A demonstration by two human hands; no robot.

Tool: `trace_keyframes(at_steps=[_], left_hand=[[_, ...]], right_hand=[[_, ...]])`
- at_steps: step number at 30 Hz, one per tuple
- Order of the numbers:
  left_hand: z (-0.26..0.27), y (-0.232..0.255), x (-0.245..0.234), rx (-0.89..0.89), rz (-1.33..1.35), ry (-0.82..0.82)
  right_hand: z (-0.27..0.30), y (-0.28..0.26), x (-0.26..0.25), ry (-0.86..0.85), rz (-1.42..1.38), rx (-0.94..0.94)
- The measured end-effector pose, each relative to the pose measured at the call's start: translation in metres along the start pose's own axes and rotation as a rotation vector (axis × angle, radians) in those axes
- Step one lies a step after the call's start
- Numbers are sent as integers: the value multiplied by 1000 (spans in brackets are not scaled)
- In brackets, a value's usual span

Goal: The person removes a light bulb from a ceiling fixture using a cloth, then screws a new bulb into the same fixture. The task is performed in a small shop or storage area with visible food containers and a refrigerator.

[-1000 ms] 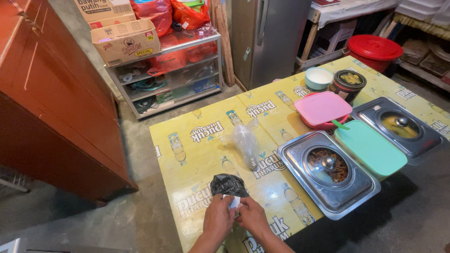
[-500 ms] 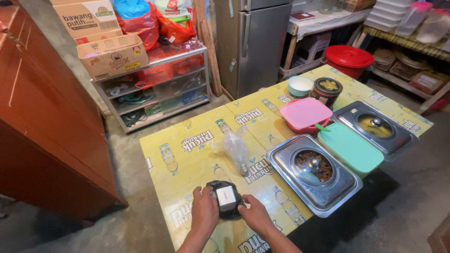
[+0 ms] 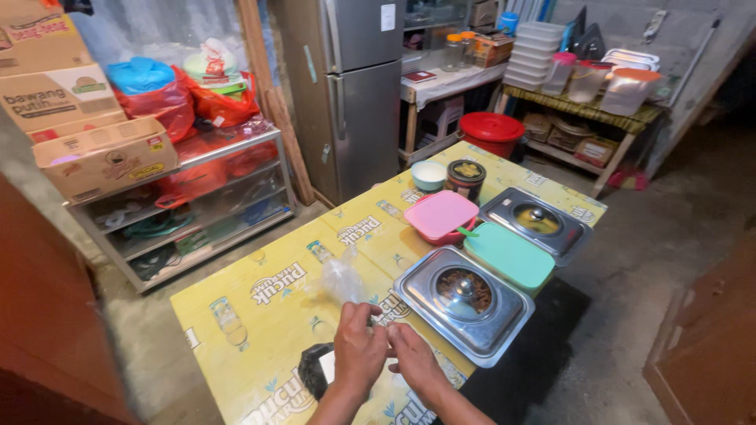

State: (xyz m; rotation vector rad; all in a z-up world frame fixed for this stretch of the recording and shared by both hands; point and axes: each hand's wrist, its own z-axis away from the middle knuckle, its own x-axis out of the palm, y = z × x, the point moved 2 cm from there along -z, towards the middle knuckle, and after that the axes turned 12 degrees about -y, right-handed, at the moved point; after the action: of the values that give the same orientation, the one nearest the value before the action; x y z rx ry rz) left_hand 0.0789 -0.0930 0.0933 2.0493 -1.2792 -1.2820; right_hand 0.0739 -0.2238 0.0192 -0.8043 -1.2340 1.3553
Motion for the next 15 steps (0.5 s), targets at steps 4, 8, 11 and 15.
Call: trace_keyframes(at_steps=[4, 8, 11, 15], left_hand=[[-13, 41, 49, -120, 248, -166], [-25, 68, 91, -273, 342, -306], [-37, 87, 122, -110, 165, -344], [-51, 118, 174, 71, -20, -485]], right_hand=[[19, -11, -36, -18, 502, -634], [33, -16, -73, 191, 745, -765], [44, -34, -100, 219, 573, -843], [64, -66, -144, 29, 43, -792]])
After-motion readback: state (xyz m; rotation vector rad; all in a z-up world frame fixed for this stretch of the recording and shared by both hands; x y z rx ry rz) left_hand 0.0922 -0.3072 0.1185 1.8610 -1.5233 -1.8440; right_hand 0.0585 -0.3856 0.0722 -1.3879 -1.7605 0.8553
